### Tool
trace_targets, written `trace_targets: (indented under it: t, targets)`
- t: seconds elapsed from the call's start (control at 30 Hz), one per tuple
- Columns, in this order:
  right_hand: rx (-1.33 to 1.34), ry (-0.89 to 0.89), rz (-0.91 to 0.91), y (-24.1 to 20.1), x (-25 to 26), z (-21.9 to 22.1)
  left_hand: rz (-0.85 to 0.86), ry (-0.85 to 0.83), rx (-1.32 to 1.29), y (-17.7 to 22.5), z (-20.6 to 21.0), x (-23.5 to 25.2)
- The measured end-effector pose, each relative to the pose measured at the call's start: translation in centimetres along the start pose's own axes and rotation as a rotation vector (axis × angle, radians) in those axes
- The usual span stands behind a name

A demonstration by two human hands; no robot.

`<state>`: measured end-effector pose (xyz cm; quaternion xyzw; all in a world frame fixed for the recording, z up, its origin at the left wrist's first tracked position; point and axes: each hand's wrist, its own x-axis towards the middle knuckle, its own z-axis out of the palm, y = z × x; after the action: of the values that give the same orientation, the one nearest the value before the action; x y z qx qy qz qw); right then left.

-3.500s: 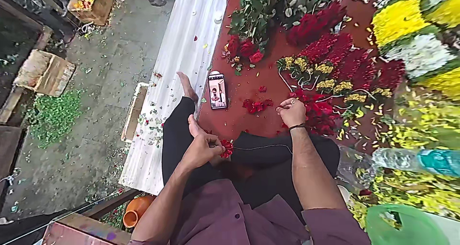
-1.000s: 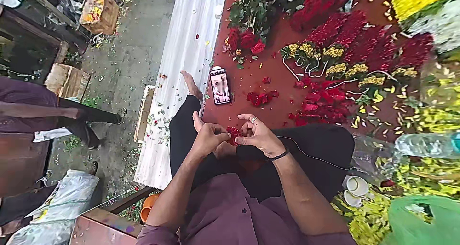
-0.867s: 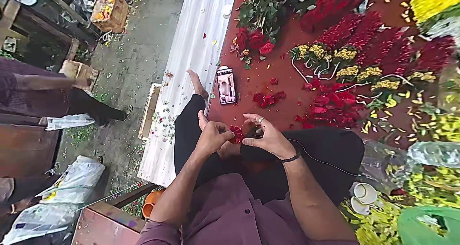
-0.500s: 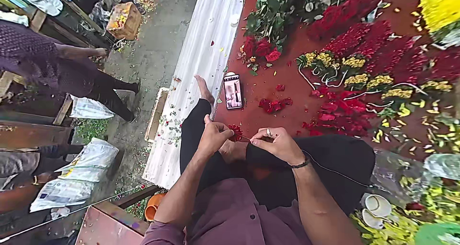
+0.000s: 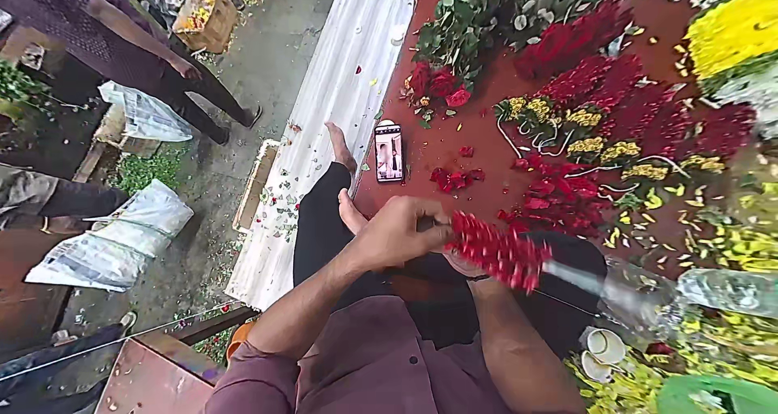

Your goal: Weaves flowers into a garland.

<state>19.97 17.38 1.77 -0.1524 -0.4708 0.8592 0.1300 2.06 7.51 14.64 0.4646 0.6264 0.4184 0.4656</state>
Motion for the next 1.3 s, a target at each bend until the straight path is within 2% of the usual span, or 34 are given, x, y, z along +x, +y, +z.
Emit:
trace_targets:
  t: [0.1,0.2,0.27,0.37,0.5,0.63,0.7,0.83,1.07,1.2,1.27,1.3]
  targets:
    - [-0.019,-0.07,-0.073,-1.0,0.9,1.8,-0.149,0.324,0.262,-2.2,0.6,0.8]
    - [-0.182,-0.041,-0.076,-1.3,1.2,2.0,-0.331,0.468,0.494,-5.6,1.1,0.2]
    - [-0.324,-0.022,-0.032,-1.1,1.5,2.4,-0.411,0.503,0.453,-7.3,1.5,-0.5]
    - [-0.524,-0.078,0.028,0.1,1.5,3.9,-0.443,0.531,0.216,-8.5,2.1,-1.3]
    - [-0.502,-0.007,-0.016,-1.3,1.2,3.3,-0.381,0.5,0.085,-9.1,1.9,-1.8]
    - [-0.468,0.221,-0.005,-3.1,1.1,-0.6,-0.349,0.353,0.073,-9.0,0.7,-2.7]
    - [-0.429,0.253,0.016,-3.1,1.1,-1.4,-0.376,0.266,0.079,-8.5,0.3,-3.0]
    - [-0.471,0.164,0.005,-3.0,1.0,-1.1,-0.432,0.165,0.072,-8.4,-0.4,-3.8]
    - [-0.534,-0.066,0.02,-3.0,0.9,0.2,-0.554,0.182,0.265,-8.6,-1.3,-4.4]
    - [-0.608,-0.091,0.208,-4.2,1.3,-1.1,-0.57,0.173,0.213,-8.3,-2.0,-4.8]
    - [-0.701,0.023,0.376,-6.1,2.3,-4.6,-0.554,0.171,0.113,-7.8,-2.4,-5.1]
    - [-0.74,0.162,0.419,-6.6,3.0,-7.0,-0.547,0.167,0.056,-7.5,-2.5,-5.3]
